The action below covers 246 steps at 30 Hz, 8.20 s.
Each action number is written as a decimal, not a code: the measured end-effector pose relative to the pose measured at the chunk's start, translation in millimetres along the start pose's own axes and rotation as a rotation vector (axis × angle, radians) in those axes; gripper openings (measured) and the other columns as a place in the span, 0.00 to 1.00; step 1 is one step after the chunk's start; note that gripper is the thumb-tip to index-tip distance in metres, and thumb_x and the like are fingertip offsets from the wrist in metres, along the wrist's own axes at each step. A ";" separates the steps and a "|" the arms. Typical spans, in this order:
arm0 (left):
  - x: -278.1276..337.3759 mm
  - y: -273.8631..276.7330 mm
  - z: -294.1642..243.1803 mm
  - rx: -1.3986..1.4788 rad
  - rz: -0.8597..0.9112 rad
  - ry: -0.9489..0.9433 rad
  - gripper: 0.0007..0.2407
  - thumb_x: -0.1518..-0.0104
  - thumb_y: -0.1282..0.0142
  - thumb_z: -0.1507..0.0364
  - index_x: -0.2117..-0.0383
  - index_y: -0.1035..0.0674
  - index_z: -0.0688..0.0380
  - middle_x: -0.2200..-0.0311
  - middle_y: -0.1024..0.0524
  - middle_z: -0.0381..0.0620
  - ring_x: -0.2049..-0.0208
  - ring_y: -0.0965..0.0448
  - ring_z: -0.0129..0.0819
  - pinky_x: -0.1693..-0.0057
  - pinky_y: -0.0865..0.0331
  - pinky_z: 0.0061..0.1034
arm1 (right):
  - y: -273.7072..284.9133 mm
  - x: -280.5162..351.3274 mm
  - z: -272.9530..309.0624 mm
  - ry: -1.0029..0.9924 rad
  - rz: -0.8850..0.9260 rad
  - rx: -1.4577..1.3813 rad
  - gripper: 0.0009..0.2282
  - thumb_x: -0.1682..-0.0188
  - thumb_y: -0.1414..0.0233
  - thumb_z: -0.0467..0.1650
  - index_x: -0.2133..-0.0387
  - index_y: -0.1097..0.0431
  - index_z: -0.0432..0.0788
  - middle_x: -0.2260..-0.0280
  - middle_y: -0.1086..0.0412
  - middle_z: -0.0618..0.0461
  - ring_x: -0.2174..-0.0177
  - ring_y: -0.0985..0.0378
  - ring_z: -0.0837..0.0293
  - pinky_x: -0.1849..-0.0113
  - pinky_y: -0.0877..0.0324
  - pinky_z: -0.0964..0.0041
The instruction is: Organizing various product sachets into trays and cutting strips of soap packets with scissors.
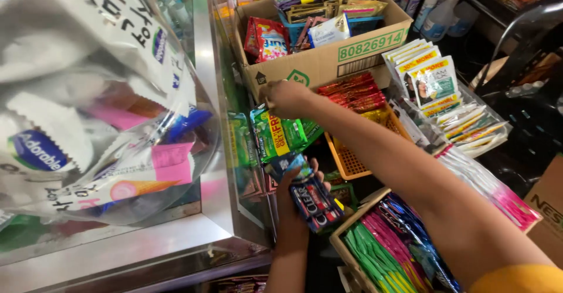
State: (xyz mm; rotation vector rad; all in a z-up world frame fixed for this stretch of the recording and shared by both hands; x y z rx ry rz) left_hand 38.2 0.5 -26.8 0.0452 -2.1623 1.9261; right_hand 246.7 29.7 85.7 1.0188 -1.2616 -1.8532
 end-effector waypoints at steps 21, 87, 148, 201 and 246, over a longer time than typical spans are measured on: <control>-9.5 -7.0 -6.3 -0.061 -0.149 -0.052 0.19 0.42 0.43 0.59 0.50 0.27 0.56 0.56 0.19 0.49 0.61 0.17 0.38 0.55 0.20 0.37 | 90.1 96.0 22.5 -0.016 0.088 0.007 0.10 0.55 0.46 0.28 0.61 0.24 0.41 0.66 0.25 0.39 0.63 0.22 0.39 0.61 0.30 0.46; 100.5 -150.3 92.1 -2.443 0.857 -0.600 0.33 0.57 0.47 0.80 0.37 0.37 0.58 0.36 0.42 0.60 0.31 0.48 0.61 0.30 0.54 0.56 | 60.7 433.6 189.3 -0.940 -0.227 0.380 0.23 0.59 0.40 0.43 0.57 0.29 0.39 0.66 0.26 0.51 0.64 0.26 0.53 0.60 0.36 0.54; 59.1 17.9 23.0 -2.588 -0.137 -0.746 0.29 0.41 0.44 0.59 0.33 0.35 0.50 0.39 0.37 0.64 0.38 0.38 0.63 0.37 0.42 0.52 | 69.6 427.9 181.0 -0.464 -0.263 0.307 0.21 0.54 0.49 0.43 0.50 0.28 0.45 0.41 0.35 0.55 0.38 0.39 0.57 0.35 0.55 0.46; 47.9 27.1 14.9 -1.622 -0.451 -0.853 0.23 0.46 0.33 0.64 0.49 0.26 0.66 0.55 0.20 0.54 0.53 0.19 0.41 0.45 0.29 0.33 | 115.0 401.1 166.5 -0.508 -0.695 -0.054 0.04 0.58 0.39 0.24 0.71 0.24 0.39 0.64 0.22 0.53 0.61 0.19 0.56 0.57 0.28 0.62; -21.6 8.4 -24.3 -2.372 -1.021 -0.669 0.43 0.58 0.29 0.52 0.43 0.36 0.74 0.45 0.35 0.73 0.48 0.30 0.64 0.45 0.32 0.50 | 21.5 229.6 -102.0 -0.575 0.648 0.573 0.36 0.65 0.32 0.51 0.46 0.30 0.46 0.53 0.24 0.50 0.43 0.33 0.48 0.43 0.46 0.48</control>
Point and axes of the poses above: each hand's wrist, its own x-axis away from the middle knuckle, its own y-axis out of the back of the hand, z = x × y, the point moved 5 cm from there along -x, towards the middle knuckle
